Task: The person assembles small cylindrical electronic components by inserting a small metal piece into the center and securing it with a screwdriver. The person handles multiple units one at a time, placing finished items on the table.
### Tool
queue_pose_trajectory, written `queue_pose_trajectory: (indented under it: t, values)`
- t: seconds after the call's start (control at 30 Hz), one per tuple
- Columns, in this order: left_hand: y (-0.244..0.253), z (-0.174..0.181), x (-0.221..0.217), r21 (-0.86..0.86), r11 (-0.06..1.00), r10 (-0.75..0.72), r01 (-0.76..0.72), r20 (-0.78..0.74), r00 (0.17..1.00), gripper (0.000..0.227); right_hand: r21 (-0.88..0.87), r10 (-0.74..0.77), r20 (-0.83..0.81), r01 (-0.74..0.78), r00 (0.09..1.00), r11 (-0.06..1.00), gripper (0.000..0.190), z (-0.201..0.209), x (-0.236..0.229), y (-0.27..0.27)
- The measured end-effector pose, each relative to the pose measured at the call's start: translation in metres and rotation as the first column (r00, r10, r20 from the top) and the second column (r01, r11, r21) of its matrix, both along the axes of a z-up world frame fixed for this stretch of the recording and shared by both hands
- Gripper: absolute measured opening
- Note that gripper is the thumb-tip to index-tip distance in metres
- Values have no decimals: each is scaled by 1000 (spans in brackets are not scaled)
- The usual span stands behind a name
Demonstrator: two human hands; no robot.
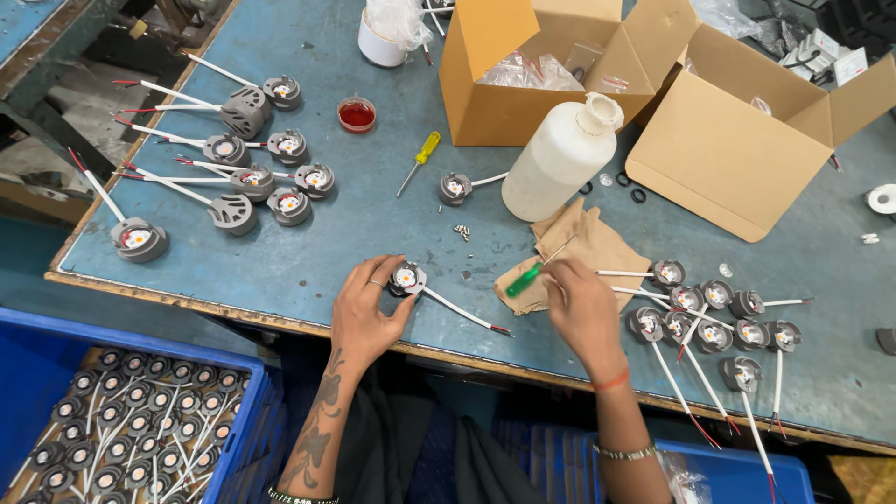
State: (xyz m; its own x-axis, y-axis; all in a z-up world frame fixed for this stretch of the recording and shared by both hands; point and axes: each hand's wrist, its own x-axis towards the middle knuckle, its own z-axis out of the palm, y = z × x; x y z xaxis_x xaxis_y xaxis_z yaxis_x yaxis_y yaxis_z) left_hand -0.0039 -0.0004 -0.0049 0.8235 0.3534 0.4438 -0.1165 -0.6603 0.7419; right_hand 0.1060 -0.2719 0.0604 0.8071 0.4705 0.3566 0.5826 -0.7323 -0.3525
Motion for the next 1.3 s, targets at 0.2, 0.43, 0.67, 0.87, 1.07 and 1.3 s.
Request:
queue_pose_trajectory:
  t: [0.2,0.43,0.67,0.87,1.07,1.3]
  values:
    - [0,1,1,7,1000,0,0,2,1000,56,52,251,-8,-250,968,967,15,-2,33,57]
    - [1,1,1,-3,1000,-3,3,32,999,56,-32,347,-43,-348,937,937,13,-10,46,77]
    - [1,1,0,-1,1000,-13,13,45,999,56,-62,399,-94,-405,912,912,11,-22,49,80]
    - [2,1,0,-13,1000,-13,14,42,999,56,-121,380,-102,-391,919,913,9,-24,52,84]
    - [1,1,-1,-16,1000,-10,10,15,1000,57,40,423,-260,-428,868,903,13,-10,37,94]
    - [2,-2,-1,-4,1000,-23,23,43,999,56,178,657,-115,-635,745,752,13,-6,8,111]
